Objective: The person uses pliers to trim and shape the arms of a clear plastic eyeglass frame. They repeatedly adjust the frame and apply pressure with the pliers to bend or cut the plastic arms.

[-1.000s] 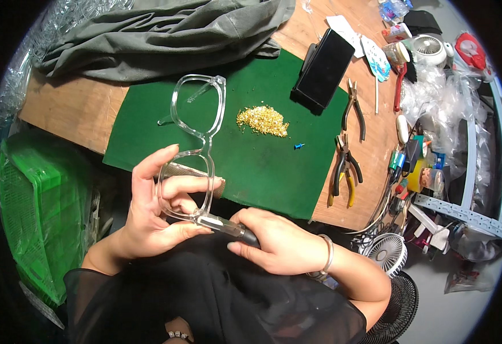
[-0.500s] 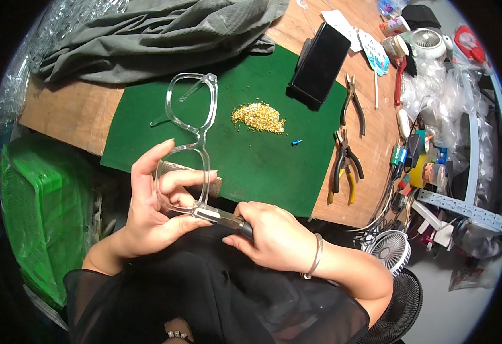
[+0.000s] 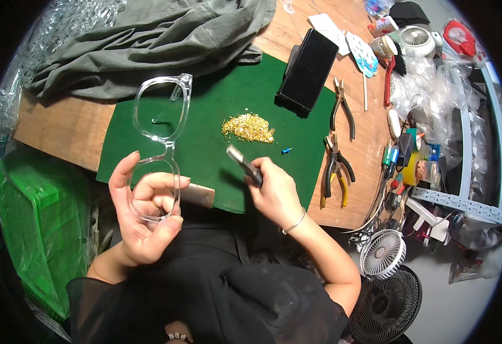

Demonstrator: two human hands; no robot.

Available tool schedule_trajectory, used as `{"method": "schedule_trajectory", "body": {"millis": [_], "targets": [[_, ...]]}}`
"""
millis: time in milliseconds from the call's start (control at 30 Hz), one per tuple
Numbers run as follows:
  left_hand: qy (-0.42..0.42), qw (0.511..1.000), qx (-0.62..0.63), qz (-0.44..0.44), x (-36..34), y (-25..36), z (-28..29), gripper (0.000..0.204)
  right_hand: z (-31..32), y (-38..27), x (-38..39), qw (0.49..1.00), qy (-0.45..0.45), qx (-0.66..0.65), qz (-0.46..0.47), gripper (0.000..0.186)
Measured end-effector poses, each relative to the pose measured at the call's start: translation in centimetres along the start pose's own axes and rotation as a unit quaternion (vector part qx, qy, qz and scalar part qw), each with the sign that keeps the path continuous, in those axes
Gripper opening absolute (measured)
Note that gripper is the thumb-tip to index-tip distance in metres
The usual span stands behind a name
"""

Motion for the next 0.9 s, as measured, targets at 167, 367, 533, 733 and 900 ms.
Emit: {"method": "schedule_trajectory", "body": {"millis": [167,367,533,733,900], "targets": [[0.032,0.999,0.010,0.020,0.3,0.5,1.3,0.095,-0.4,-0.2,-2.1,0.995,0.073,0.014,0.064,0.017],[0.009,0.999,-0.032,0.042,0.1,0.5,0.7,0.103,-1.4,-0.3,-2.7,0.997,0.059,0.020,0.039,0.018],[-0.007,0.999,-0.039,-0.001,0.3,-0.4,-0.8,0.099,-1.1,-0.8,-2.8,0.993,0.072,0.055,0.074,0.015],[-0.003,1.000,-0.009,0.003,1.2,0.3,-0.6,0.097,1.7,-5.9,0.9,0.958,0.034,-0.277,0.062,0.011],[-0.038,0.999,-0.019,-0.008,1.5,1.0,-1.8,0.094,3.6,-11.7,3.7,0.894,0.078,-0.270,0.350,0.020]]}}
Point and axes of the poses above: each hand's wrist, its own x-axis away from the middle knuckle, its own z-axis out of the back of the hand, y = z × x, the point moved 7 cm from there along -x, towards the middle knuckle, and after that the axes turned 8 degrees about y, right-handed, at the moved point
